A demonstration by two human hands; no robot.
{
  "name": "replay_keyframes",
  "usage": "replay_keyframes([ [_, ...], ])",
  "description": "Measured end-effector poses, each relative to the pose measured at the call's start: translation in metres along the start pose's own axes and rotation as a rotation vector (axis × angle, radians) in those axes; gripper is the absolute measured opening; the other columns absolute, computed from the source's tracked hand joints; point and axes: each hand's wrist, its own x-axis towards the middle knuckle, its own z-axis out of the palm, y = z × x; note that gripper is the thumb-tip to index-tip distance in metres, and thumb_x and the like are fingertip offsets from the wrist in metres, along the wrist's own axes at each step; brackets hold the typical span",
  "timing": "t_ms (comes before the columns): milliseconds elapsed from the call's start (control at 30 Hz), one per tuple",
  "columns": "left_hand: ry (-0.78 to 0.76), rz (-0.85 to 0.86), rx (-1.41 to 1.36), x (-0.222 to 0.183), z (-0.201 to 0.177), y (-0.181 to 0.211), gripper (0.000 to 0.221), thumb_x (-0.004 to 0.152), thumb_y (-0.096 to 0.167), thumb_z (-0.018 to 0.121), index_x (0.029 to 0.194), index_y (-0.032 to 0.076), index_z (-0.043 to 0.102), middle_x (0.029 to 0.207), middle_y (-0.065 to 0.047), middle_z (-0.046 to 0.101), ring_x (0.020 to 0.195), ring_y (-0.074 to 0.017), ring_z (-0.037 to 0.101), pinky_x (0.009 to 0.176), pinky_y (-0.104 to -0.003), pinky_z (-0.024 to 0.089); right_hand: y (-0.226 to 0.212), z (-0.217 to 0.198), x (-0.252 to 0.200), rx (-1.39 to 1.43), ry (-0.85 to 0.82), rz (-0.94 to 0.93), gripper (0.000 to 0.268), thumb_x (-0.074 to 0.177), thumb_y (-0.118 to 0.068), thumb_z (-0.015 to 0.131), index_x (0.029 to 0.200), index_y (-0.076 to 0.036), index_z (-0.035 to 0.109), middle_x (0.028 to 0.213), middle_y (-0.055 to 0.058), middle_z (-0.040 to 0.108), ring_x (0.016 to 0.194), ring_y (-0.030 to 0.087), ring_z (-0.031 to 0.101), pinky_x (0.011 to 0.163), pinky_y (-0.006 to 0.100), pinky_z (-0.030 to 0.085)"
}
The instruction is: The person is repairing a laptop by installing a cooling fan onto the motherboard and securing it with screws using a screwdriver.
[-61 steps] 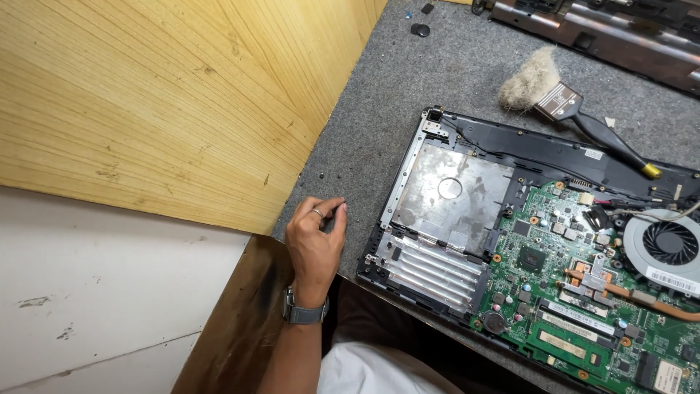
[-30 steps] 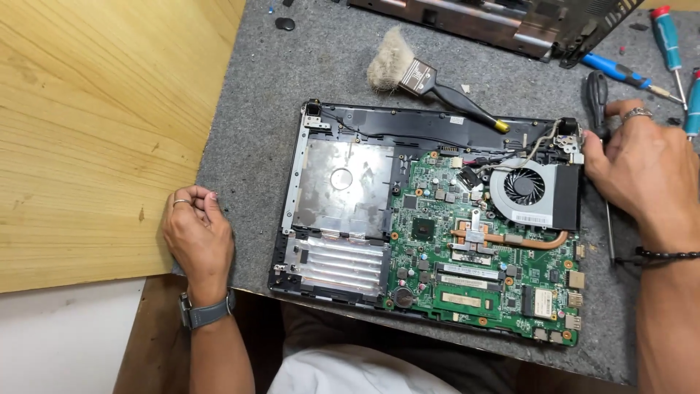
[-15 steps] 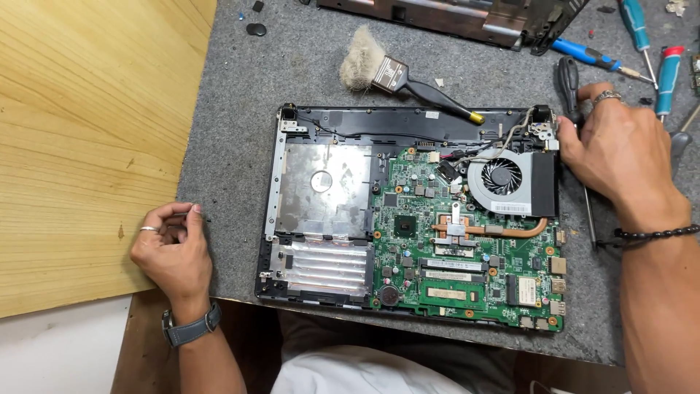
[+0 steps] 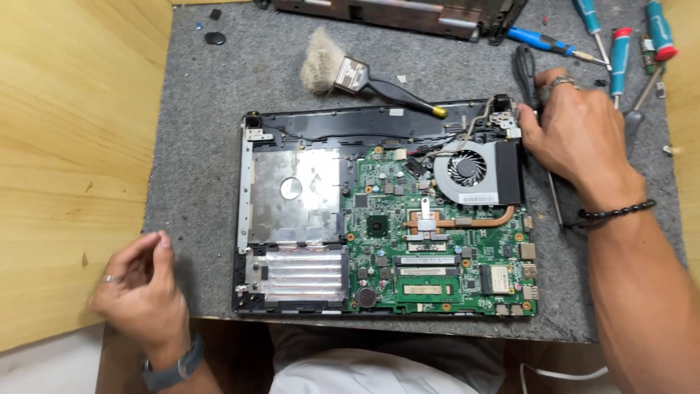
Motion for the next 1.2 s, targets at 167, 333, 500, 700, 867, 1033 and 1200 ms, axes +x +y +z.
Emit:
replay_keyframes([
  [167, -0.269, 0.124, -0.091, -0.047, 0.008, 0.088, 0.01, 0.098, -0.009, 0.072, 0.104, -0.003, 0.067, 0.101, -0.016, 0.072, 0.09, -0.0225, 0.072, 0.081, -0.023, 0.058, 0.002, 0.001, 0.0, 0.025, 0.016, -0.012, 0.039, 0.107, -0.03, 0.065, 0.134, -0.002, 0.062, 0.073, 0.021, 0.071, 0.078, 0.053, 0.068, 0.06, 0.064, 0.052],
  [333, -0.446, 0.479, -0.292, -0.111, 0.071, 0.133, 0.007, 0.082, 0.01, 0.079, 0.088, 0.009, 0.076, 0.085, -0.001, 0.078, 0.064, -0.0101, 0.072, 0.062, -0.021, 0.053, 0.003, 0.001, 0.0, 0.063, 0.041, -0.041, 0.036, 0.107, -0.026, 0.066, 0.131, 0.0, 0.063, 0.07, 0.021, 0.069, 0.073, 0.051, 0.067, 0.06, 0.062, 0.052],
  [500, -0.586, 0.52, -0.241, -0.15, 0.11, 0.159, 0.008, 0.091, 0.009, 0.076, 0.088, 0.014, 0.071, 0.091, 0.007, 0.078, 0.072, -0.0206, 0.046, 0.068, -0.032, 0.034, 0.0, -0.003, -0.001, 0.06, -0.005, -0.016, 0.038, 0.109, -0.028, 0.063, 0.133, 0.0, 0.061, 0.069, 0.023, 0.068, 0.073, 0.051, 0.068, 0.058, 0.063, 0.053],
  [700, -0.541, 0.434, -0.133, -0.154, 0.123, 0.166, 0.012, 0.086, 0.006, 0.083, 0.086, 0.013, 0.073, 0.086, 0.005, 0.076, 0.074, -0.0206, 0.048, 0.068, -0.032, 0.037, 0.005, 0.003, 0.0, 0.041, 0.035, -0.039, 0.037, 0.108, -0.03, 0.065, 0.132, -0.003, 0.061, 0.07, 0.024, 0.068, 0.073, 0.054, 0.067, 0.058, 0.064, 0.052],
  [867, -0.567, 0.395, -0.147, -0.157, 0.122, 0.163, 0.012, 0.085, 0.004, 0.084, 0.087, 0.012, 0.075, 0.085, 0.001, 0.076, 0.073, -0.022, 0.049, 0.069, -0.032, 0.042, 0.008, 0.005, -0.001, 0.031, 0.05, -0.047, 0.037, 0.109, -0.031, 0.065, 0.132, -0.003, 0.062, 0.071, 0.026, 0.068, 0.073, 0.055, 0.067, 0.059, 0.064, 0.051],
  [1033, -0.564, 0.386, -0.181, -0.154, 0.121, 0.162, 0.008, 0.088, 0.004, 0.081, 0.088, 0.009, 0.074, 0.085, -0.002, 0.074, 0.072, -0.0237, 0.051, 0.072, -0.033, 0.045, 0.006, 0.004, 0.0, 0.03, 0.039, -0.042, 0.037, 0.108, -0.03, 0.066, 0.133, -0.002, 0.062, 0.069, 0.025, 0.069, 0.075, 0.055, 0.068, 0.059, 0.064, 0.053],
  [1200, -0.592, 0.391, -0.17, -0.156, 0.119, 0.159, 0.012, 0.09, 0.003, 0.078, 0.096, 0.012, 0.073, 0.09, 0.002, 0.076, 0.08, -0.0252, 0.051, 0.07, -0.034, 0.042, 0.008, 0.007, -0.001, 0.016, 0.053, -0.049, 0.037, 0.109, -0.031, 0.066, 0.132, -0.003, 0.062, 0.071, 0.024, 0.069, 0.075, 0.054, 0.067, 0.06, 0.063, 0.052],
])
